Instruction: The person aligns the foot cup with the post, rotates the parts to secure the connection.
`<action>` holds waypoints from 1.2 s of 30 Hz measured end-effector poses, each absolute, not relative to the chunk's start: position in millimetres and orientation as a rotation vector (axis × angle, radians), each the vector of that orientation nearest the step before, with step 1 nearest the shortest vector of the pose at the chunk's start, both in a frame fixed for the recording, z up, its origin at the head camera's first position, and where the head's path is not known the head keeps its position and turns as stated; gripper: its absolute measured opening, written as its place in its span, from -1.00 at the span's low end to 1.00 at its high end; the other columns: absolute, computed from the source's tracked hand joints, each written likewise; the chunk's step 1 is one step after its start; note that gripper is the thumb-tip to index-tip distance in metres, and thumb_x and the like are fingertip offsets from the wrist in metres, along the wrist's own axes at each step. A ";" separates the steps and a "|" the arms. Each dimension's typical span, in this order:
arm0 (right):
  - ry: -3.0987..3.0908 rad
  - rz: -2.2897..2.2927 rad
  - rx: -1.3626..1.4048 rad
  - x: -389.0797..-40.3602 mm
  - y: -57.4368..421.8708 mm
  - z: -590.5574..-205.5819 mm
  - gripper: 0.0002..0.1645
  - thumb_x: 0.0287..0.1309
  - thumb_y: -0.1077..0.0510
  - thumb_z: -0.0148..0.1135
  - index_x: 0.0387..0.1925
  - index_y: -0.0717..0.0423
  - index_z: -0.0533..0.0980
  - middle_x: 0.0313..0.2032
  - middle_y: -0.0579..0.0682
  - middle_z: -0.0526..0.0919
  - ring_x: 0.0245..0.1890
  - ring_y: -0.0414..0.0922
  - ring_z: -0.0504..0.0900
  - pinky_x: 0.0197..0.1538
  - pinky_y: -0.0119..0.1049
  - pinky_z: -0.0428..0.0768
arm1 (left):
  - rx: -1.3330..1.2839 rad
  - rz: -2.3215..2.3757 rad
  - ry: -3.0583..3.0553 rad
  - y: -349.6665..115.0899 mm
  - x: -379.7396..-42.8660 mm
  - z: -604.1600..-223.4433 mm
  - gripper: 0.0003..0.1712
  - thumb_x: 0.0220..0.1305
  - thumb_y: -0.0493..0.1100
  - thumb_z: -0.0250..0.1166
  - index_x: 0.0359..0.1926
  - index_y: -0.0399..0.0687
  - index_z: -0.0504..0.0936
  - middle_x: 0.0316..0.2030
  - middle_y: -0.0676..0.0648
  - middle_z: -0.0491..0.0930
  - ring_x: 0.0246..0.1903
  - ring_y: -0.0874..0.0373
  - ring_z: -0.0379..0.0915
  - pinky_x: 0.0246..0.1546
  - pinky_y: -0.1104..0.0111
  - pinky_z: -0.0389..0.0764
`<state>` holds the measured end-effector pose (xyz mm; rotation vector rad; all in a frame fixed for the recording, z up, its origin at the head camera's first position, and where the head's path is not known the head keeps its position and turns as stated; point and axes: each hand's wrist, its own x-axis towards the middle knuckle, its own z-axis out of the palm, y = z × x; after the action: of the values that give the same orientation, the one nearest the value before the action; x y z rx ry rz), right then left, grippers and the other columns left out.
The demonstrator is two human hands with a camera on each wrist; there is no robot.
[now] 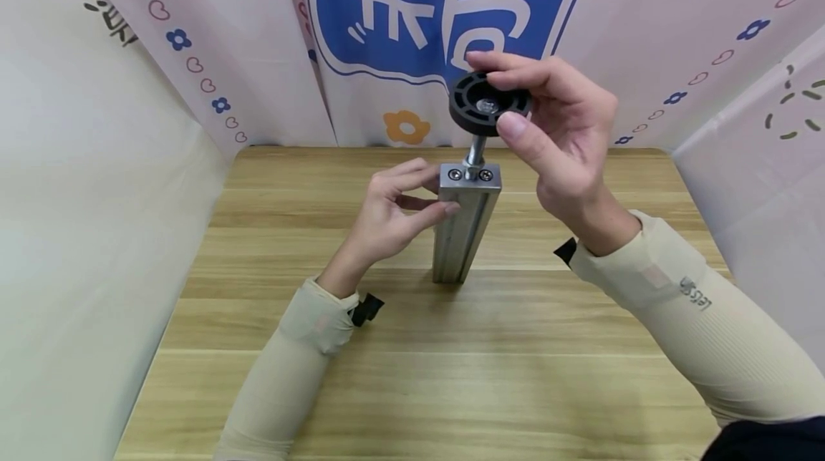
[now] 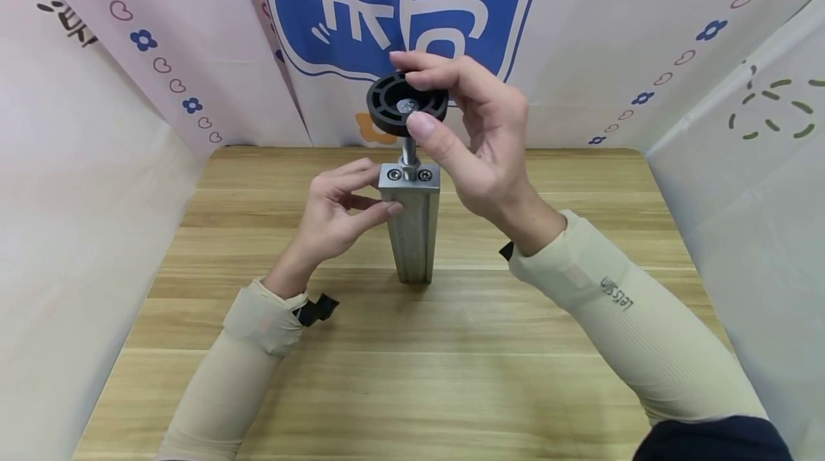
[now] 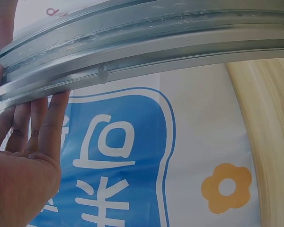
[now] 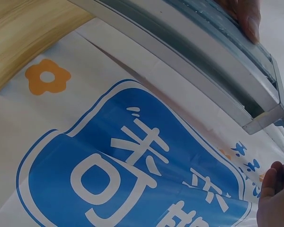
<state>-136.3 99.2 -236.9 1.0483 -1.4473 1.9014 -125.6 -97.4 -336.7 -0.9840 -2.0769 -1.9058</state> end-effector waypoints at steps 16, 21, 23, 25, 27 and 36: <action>-1.515 1.812 1.034 -135.0 96.1 -236.5 -0.43 0.08 0.06 0.51 -0.09 0.49 0.60 -0.08 0.09 0.71 -0.09 -0.01 0.66 0.05 -0.34 0.72 | -0.979 -1.903 -2.074 -98.0 -125.8 -338.2 -0.56 0.19 -0.49 0.47 0.12 -0.42 0.71 -0.16 -0.28 0.68 -0.16 -0.12 0.69 -0.19 0.22 0.90; -1.549 1.804 1.012 -134.6 95.9 -237.4 -0.28 0.04 -0.03 0.61 -0.07 0.54 0.57 -0.10 0.07 0.58 -0.14 -0.06 0.58 -0.05 -0.41 0.69 | -0.987 -1.902 -2.072 -97.8 -125.6 -338.3 -0.55 0.19 -0.50 0.47 0.13 -0.42 0.70 -0.16 -0.28 0.67 -0.16 -0.26 0.68 -0.19 0.23 0.90; -1.550 1.809 1.003 -134.8 95.7 -238.2 -0.17 0.00 -0.07 0.68 -0.08 0.61 0.55 -0.12 0.05 0.54 -0.13 -0.06 0.54 -0.09 -0.44 0.68 | -0.987 -1.900 -2.078 -97.6 -125.5 -338.1 -0.54 0.20 -0.49 0.47 0.15 -0.41 0.70 -0.16 -0.28 0.67 -0.16 -0.24 0.68 -0.18 0.23 0.90; -1.549 1.817 0.990 -135.0 95.4 -238.7 -0.14 -0.06 -0.08 0.72 -0.11 0.62 0.55 -0.14 0.03 0.51 -0.10 -0.06 0.50 -0.09 -0.45 0.70 | -0.987 -1.898 -2.084 -97.6 -125.3 -337.9 -0.54 0.20 -0.49 0.47 0.15 -0.41 0.69 -0.15 -0.28 0.68 -0.15 -0.20 0.69 -0.18 0.23 0.90; -1.544 1.824 0.975 -135.4 94.8 -238.8 -0.10 -0.13 -0.11 0.76 -0.15 0.63 0.56 -0.15 0.03 0.48 -0.07 -0.05 0.48 -0.08 -0.46 0.70 | -0.983 -1.894 -2.089 -97.5 -125.3 -337.8 -0.54 0.20 -0.49 0.47 0.15 -0.41 0.70 -0.15 -0.27 0.68 -0.15 -0.15 0.69 -0.18 0.23 0.90; -1.505 1.820 1.016 -135.7 94.4 -237.0 -0.51 0.17 0.10 0.25 -0.20 0.57 0.59 0.02 0.10 0.72 0.13 0.09 0.59 0.21 -0.29 0.70 | -0.975 -1.906 -2.082 -97.6 -126.6 -338.8 -0.56 0.20 -0.47 0.47 0.13 -0.40 0.71 -0.15 -0.27 0.69 -0.16 0.08 0.69 -0.19 0.22 0.90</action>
<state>-135.7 94.4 -237.0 1.0162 -1.5051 1.8197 -126.6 -97.6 -338.8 -0.9753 -2.0815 -1.9058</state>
